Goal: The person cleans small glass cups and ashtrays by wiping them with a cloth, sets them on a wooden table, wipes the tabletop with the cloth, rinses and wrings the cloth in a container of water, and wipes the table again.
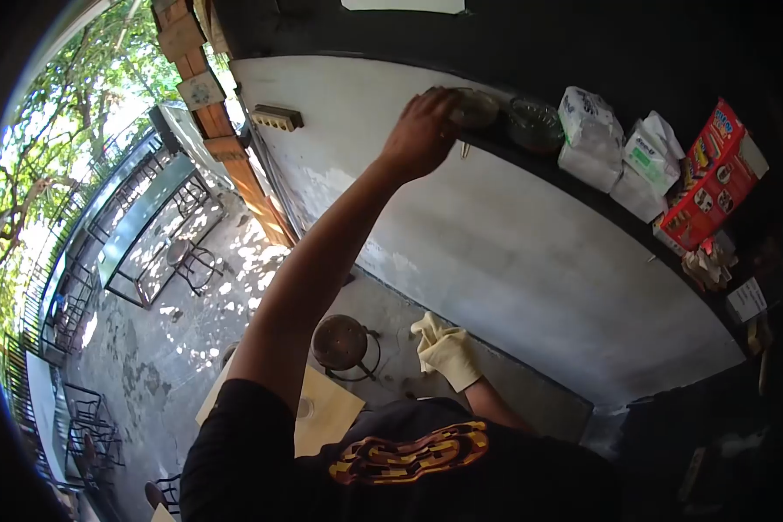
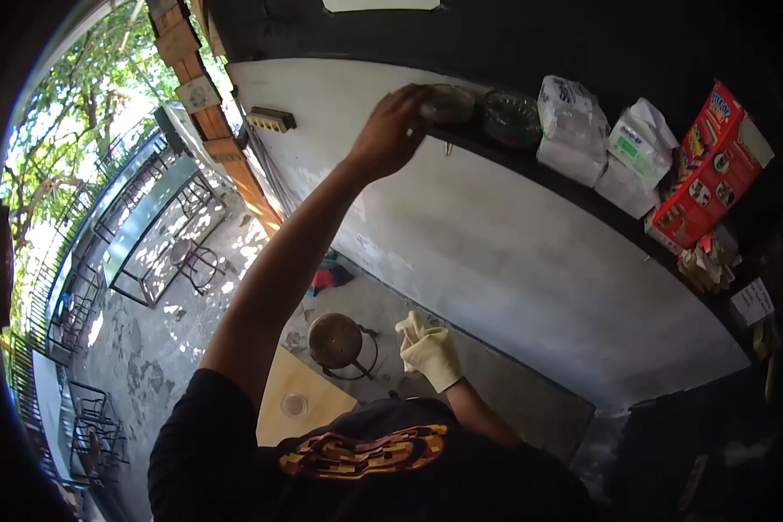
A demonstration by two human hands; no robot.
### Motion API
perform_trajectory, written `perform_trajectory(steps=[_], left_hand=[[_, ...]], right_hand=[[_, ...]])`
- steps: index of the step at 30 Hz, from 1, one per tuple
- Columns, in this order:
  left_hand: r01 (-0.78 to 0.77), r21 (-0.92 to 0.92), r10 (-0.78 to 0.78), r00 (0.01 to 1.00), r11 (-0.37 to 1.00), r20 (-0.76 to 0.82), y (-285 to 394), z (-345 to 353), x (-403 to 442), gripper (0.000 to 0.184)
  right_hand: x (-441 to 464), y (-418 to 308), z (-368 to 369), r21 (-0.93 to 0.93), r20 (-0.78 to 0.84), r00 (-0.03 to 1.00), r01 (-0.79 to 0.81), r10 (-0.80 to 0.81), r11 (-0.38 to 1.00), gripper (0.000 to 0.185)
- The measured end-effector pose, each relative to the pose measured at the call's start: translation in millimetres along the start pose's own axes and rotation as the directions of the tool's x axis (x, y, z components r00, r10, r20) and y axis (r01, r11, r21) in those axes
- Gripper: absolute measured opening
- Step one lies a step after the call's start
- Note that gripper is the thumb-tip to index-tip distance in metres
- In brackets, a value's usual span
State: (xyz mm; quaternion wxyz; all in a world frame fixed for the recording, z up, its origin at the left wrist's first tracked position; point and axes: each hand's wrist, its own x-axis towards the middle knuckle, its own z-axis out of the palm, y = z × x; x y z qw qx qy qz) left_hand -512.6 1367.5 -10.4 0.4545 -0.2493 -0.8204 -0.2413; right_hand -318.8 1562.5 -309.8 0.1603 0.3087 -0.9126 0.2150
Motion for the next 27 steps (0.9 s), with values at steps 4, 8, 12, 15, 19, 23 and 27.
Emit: perform_trajectory(steps=[4, 8, 12, 15, 19, 23, 27], left_hand=[[-0.135, 0.2, 0.09, 0.971, 0.971, 0.22, -29, 35, 6, 0.035], [-0.032, 0.111, 0.031, 0.999, 0.993, 0.008, -21, 38, -7, 0.023], [0.274, -0.269, -0.302, 0.951, 0.923, -0.069, 42, -19, -43, 0.017], [0.419, -0.55, -0.504, 0.864, 0.723, -0.004, 57, -39, -116, 0.012], [0.653, -0.69, -0.664, 0.67, 0.312, 0.333, 96, -52, -219, 0.014], [0.789, -0.512, -0.597, 0.601, 0.34, 0.531, 133, -45, -296, 0.009], [0.788, -0.546, -0.607, 0.589, 0.285, 0.533, 144, -46, -320, 0.023]], right_hand=[[3, 19, -12, 0.159, -0.102, 0.974, -0.187, 0.204, 0.969, 0.013], [-1, 18, -27, 0.084, 0.007, 0.968, -0.251, 0.251, 0.964, 0.008], [-2, 30, -11, 0.022, -0.018, 0.999, -0.048, 0.049, 0.999, 0.01], [17, 21, -24, -0.037, -0.079, 0.98, 0.182, -0.185, 0.983, 0.01], [46, -15, -61, 0.347, -0.165, 0.977, 0.187, -0.137, 0.919, 0.013], [52, -47, -62, 0.728, -0.09, 0.996, 0.061, 0.008, 0.683, 0.029], [44, -47, -44, 0.877, 0.112, 0.994, -0.103, 0.009, 0.468, 0.055]])
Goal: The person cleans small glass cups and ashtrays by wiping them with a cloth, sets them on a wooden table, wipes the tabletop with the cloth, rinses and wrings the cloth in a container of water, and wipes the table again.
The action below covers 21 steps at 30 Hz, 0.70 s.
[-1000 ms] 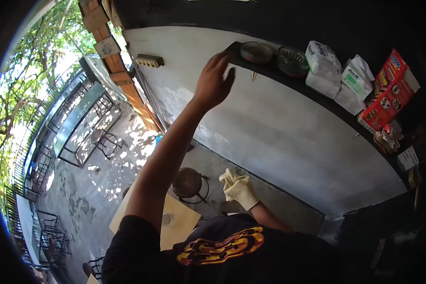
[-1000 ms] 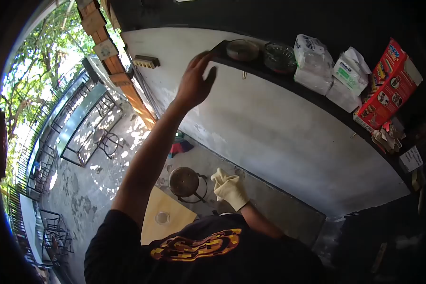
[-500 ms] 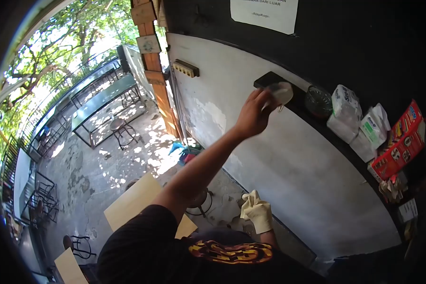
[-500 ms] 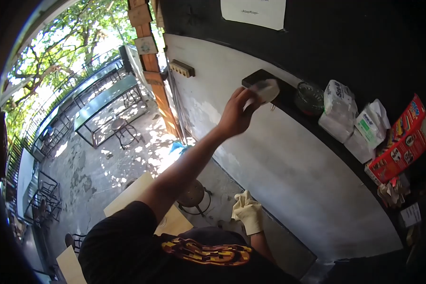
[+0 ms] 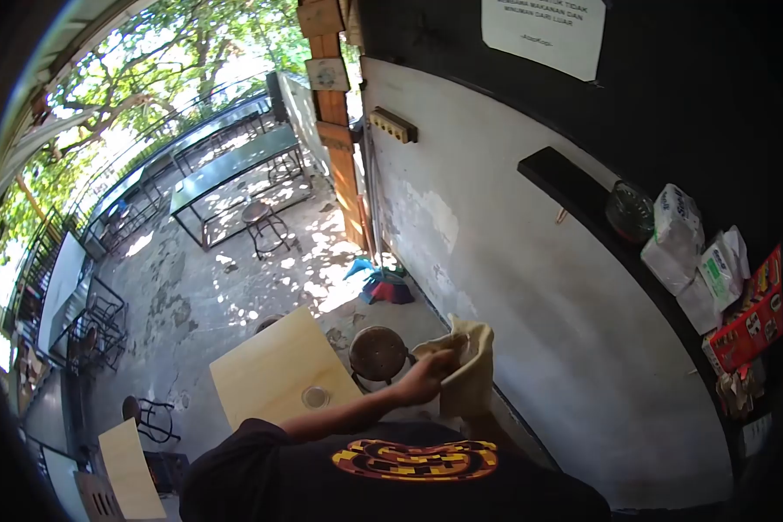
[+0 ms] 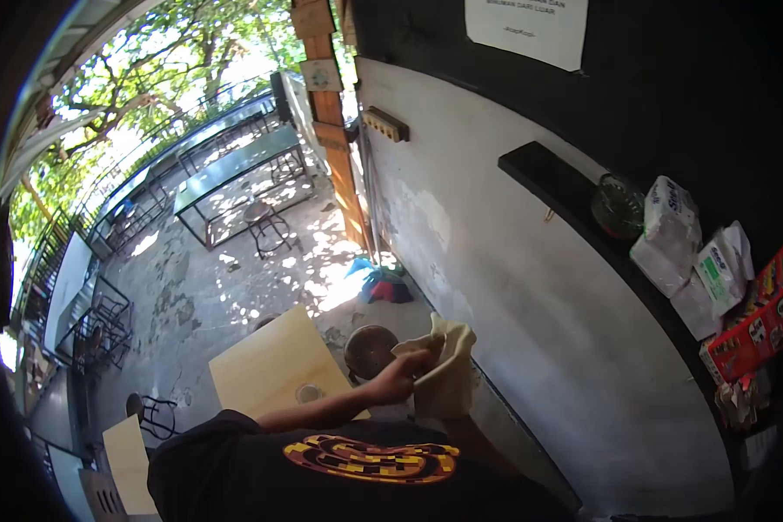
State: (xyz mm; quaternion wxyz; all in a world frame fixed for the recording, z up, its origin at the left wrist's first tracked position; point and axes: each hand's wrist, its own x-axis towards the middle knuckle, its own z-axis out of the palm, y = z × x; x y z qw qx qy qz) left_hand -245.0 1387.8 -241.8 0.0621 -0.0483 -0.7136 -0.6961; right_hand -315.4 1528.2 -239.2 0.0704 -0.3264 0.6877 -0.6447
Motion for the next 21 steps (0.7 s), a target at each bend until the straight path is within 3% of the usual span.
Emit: perform_trajectory(steps=[1, 2, 4, 7, 9, 11, 13, 15, 17, 19, 21], left_hand=[[0.011, -0.116, -0.012, 1.0, 0.993, -0.014, 0, -6, 1, 0.025], [0.195, -0.182, -0.192, 0.981, 0.964, 0.036, 5, -21, -4, 0.016], [0.16, -0.306, -0.149, 0.987, 0.939, 0.06, 19, -33, -9, 0.011], [0.098, -0.414, -0.076, 0.995, 0.905, 0.07, 33, -41, -19, 0.011], [0.097, -0.46, -0.068, 0.995, 0.882, 0.079, 32, -46, -27, 0.012], [0.074, -0.489, -0.075, 0.997, 0.869, 0.018, 29, -50, -35, 0.011], [0.087, -0.581, -0.136, 0.99, 0.809, -0.042, 30, -48, -41, 0.013], [0.126, -0.709, -0.258, 0.963, 0.694, -0.08, 43, -52, -47, 0.017], [0.136, -0.708, -0.258, 0.964, 0.693, -0.067, 25, -59, -54, 0.025], [0.156, -0.674, -0.275, 0.959, 0.722, -0.074, 19, -60, -57, 0.029], [0.214, -0.599, -0.387, 0.905, 0.772, -0.175, 23, -54, -56, 0.042]], right_hand=[[2, 25, 8, 0.019, -0.001, 1.0, 0.004, -0.004, 1.0, 0.056], [5, 52, 17, 0.037, -0.004, 1.0, 0.009, -0.009, 0.999, 0.057], [11, 86, 35, 0.074, -0.018, 1.0, 0.019, -0.018, 0.997, 0.058], [12, 105, 48, 0.627, 0.047, 0.996, -0.084, 0.07, 0.774, 0.063], [21, 71, 52, 0.513, 0.097, 0.995, -0.068, 0.021, 0.856, 0.065], [29, 24, 41, 0.794, 0.378, 0.895, -0.445, 0.237, 0.414, 0.067], [27, 28, 33, 0.814, 0.467, 0.847, -0.524, 0.256, 0.252, 0.065], [21, 53, 35, 0.766, 0.303, 0.94, -0.337, 0.154, 0.547, 0.058], [20, 51, 36, 0.62, 0.164, 0.986, -0.133, 0.038, 0.773, 0.053], [23, 43, 35, 0.546, 0.146, 0.989, -0.091, 0.012, 0.833, 0.051], [26, 36, 34, 0.515, 0.173, 0.985, -0.109, 0.022, 0.85, 0.049]])
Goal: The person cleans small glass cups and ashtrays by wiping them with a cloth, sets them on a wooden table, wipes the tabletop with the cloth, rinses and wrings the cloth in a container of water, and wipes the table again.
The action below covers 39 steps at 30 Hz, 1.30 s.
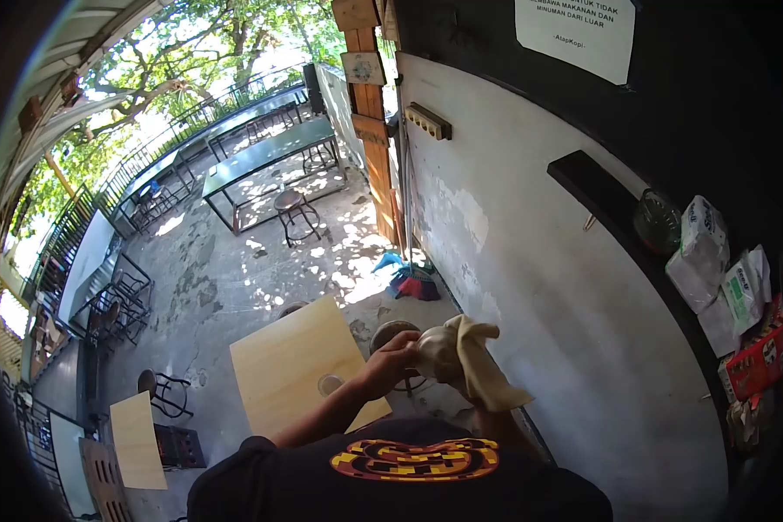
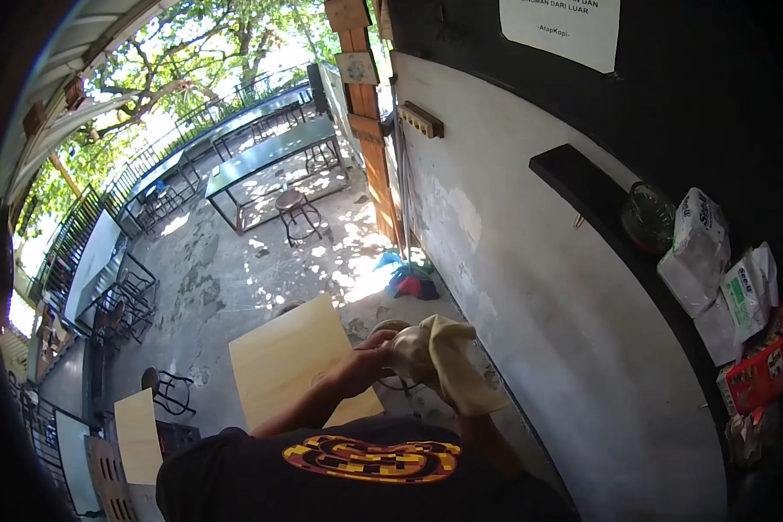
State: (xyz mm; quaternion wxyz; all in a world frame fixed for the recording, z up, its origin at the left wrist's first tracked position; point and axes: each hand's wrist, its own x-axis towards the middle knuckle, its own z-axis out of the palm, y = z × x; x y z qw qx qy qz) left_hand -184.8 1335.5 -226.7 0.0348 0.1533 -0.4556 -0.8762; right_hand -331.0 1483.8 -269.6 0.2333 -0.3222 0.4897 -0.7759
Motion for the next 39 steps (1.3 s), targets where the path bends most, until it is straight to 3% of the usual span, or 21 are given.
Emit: perform_trajectory(steps=[4, 7, 11, 16, 17, 19, 21, 22, 23, 25, 28, 37, 38, 39], left_hand=[[0.115, 0.078, -0.099, 0.977, 0.99, -0.186, 11, 33, -10, 0.06], [0.076, 0.038, -0.069, 0.984, 0.996, -0.167, 9, 42, -15, 0.069], [0.175, 0.084, -0.179, 0.983, 0.981, 0.045, 10, 32, -11, 0.066], [0.272, 0.055, -0.276, 0.957, 0.961, 0.085, 16, 35, -19, 0.068], [0.236, 0.103, -0.24, 0.97, 0.966, 0.027, 12, 32, -19, 0.067], [0.165, 0.204, -0.152, 0.985, 0.965, -0.077, 6, 29, -19, 0.065], [0.115, 0.361, -0.083, 0.991, 0.926, -0.102, 12, 36, -25, 0.063], [0.092, 0.431, -0.049, 0.993, 0.898, -0.109, 11, 39, -27, 0.062], [0.084, 0.429, -0.058, 0.996, 0.899, -0.073, 6, 39, -26, 0.059], [0.07, 0.433, -0.074, 0.997, 0.899, -0.008, -6, 35, -28, 0.053], [0.111, 0.168, -0.112, 0.994, 0.98, -0.001, -2, 34, -31, 0.057], [0.04, 0.393, 0.031, 0.985, 0.919, -0.173, -5, 20, -27, 0.055], [0.044, 0.425, 0.039, 0.982, 0.904, -0.183, -7, 18, -28, 0.055], [0.079, 0.406, 0.003, 0.98, 0.91, -0.199, -11, 16, -29, 0.055]], right_hand=[[-5, -19, 6, -0.048, 0.077, 0.992, -0.096, 0.099, 0.994, 0.046], [-16, -37, 9, -0.11, 0.147, 0.972, -0.166, 0.182, 0.98, 0.043], [-30, -42, 21, -0.172, 0.195, 0.952, -0.203, 0.235, 0.964, 0.039], [-41, -35, 29, -0.008, 0.146, 0.927, -0.349, 0.346, 0.937, 0.035], [-41, -39, 33, -0.042, 0.134, 0.935, -0.327, 0.329, 0.944, 0.034], [-41, -60, 43, -0.289, 0.145, 0.962, -0.182, 0.231, 0.94, 0.033], [-38, -90, 50, -0.709, 0.226, 0.954, 0.023, 0.196, 0.705, 0.033], [-37, -94, 52, -0.777, 0.289, 0.941, 0.124, 0.175, 0.617, 0.033], [-37, -92, 50, -0.796, 0.344, 0.926, 0.197, 0.159, 0.573, 0.033], [-38, -85, 42, -0.735, 0.414, 0.902, 0.25, 0.126, 0.631, 0.033], [-39, -85, 39, -0.695, 0.46, 0.884, 0.302, 0.08, 0.653, 0.033], [-44, -56, 54, -0.769, 0.531, 0.847, 0.498, -0.033, 0.401, 0.033], [-43, -67, 60, -0.767, 0.528, 0.849, 0.469, 0.014, 0.437, 0.034], [-37, -81, 65, -0.843, 0.538, 0.794, 0.502, 0.284, 0.194, 0.033]])
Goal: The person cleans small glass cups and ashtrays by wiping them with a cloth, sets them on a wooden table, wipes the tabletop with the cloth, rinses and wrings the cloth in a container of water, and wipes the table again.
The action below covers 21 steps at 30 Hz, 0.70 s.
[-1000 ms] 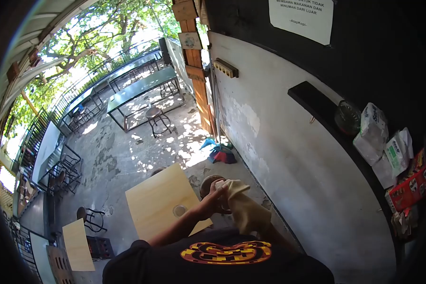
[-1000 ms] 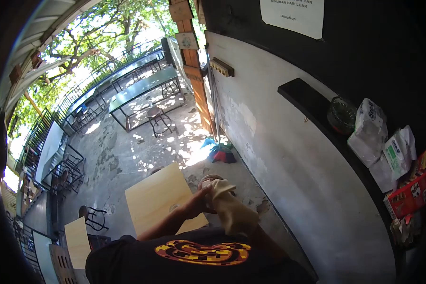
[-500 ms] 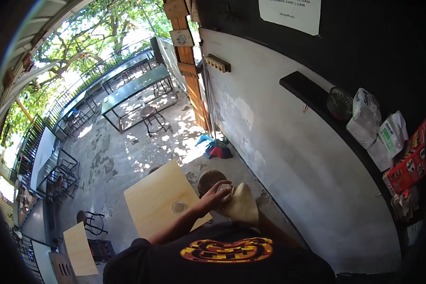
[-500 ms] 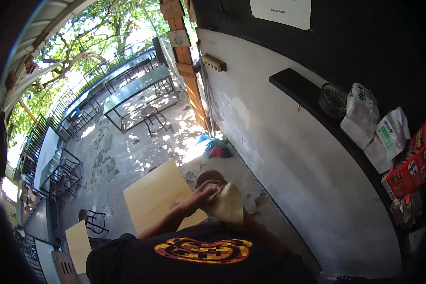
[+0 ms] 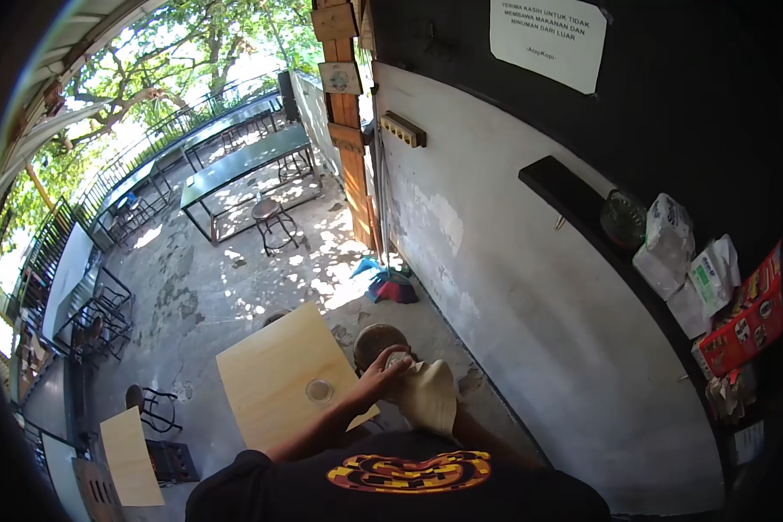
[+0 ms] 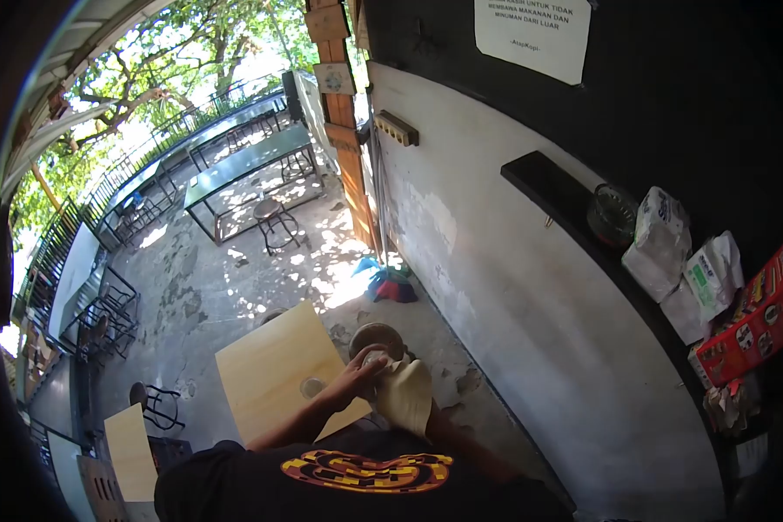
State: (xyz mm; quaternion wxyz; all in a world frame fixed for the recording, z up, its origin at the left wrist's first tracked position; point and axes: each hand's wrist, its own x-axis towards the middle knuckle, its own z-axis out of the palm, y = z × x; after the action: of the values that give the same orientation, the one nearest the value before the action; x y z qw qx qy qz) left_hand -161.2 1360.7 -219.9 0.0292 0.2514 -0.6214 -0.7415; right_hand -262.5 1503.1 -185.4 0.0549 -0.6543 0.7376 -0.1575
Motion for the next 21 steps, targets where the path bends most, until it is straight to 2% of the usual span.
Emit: perform_trajectory(steps=[2, 5, 10, 13, 15, 16, 18, 19, 21], left_hand=[[0.081, -0.024, -0.081, 0.997, 0.996, -0.008, -8, -1, -5, 0.054], [0.165, -0.223, -0.171, 0.985, 0.961, -0.009, -18, -2, -15, 0.051], [0.013, -0.305, -0.038, 0.996, 0.952, -0.076, -29, -30, -29, 0.054], [-0.097, -0.248, 0.061, 0.987, 0.964, -0.15, -44, -58, -25, 0.058], [-0.018, -0.175, -0.016, 0.981, 0.984, -0.195, -33, -71, -36, 0.064], [-0.063, -0.24, 0.015, 0.981, 0.969, -0.195, -50, -84, -32, 0.065], [-0.003, -0.275, -0.067, 0.967, 0.962, -0.244, -48, -96, -52, 0.067], [0.101, -0.24, -0.17, 0.943, 0.965, -0.288, -25, -102, -68, 0.067], [0.092, -0.303, -0.19, 0.931, 0.948, -0.311, -56, -136, -77, 0.067]], right_hand=[[0, 3, 6, 0.183, -0.053, 0.999, 0.002, 0.008, 0.983, 0.033], [5, 12, 16, 0.38, -0.101, 0.995, 0.025, 0.015, 0.925, 0.034], [30, 12, 44, 0.516, -0.084, 0.996, 0.034, 0.011, 0.856, 0.036], [35, -2, 65, 0.593, -0.077, 0.996, 0.019, 0.034, 0.805, 0.038], [40, -14, 85, 0.633, -0.064, 0.997, 0.009, 0.041, 0.774, 0.039], [42, -21, 98, 0.657, -0.07, 0.997, 0.014, 0.043, 0.754, 0.039], [51, -33, 127, 0.705, -0.064, 0.997, 0.014, 0.045, 0.709, 0.04], [58, -39, 143, 0.735, -0.062, 0.997, 0.018, 0.041, 0.678, 0.04], [66, -54, 172, 0.811, -0.026, 0.998, -0.009, 0.051, 0.586, 0.041]])
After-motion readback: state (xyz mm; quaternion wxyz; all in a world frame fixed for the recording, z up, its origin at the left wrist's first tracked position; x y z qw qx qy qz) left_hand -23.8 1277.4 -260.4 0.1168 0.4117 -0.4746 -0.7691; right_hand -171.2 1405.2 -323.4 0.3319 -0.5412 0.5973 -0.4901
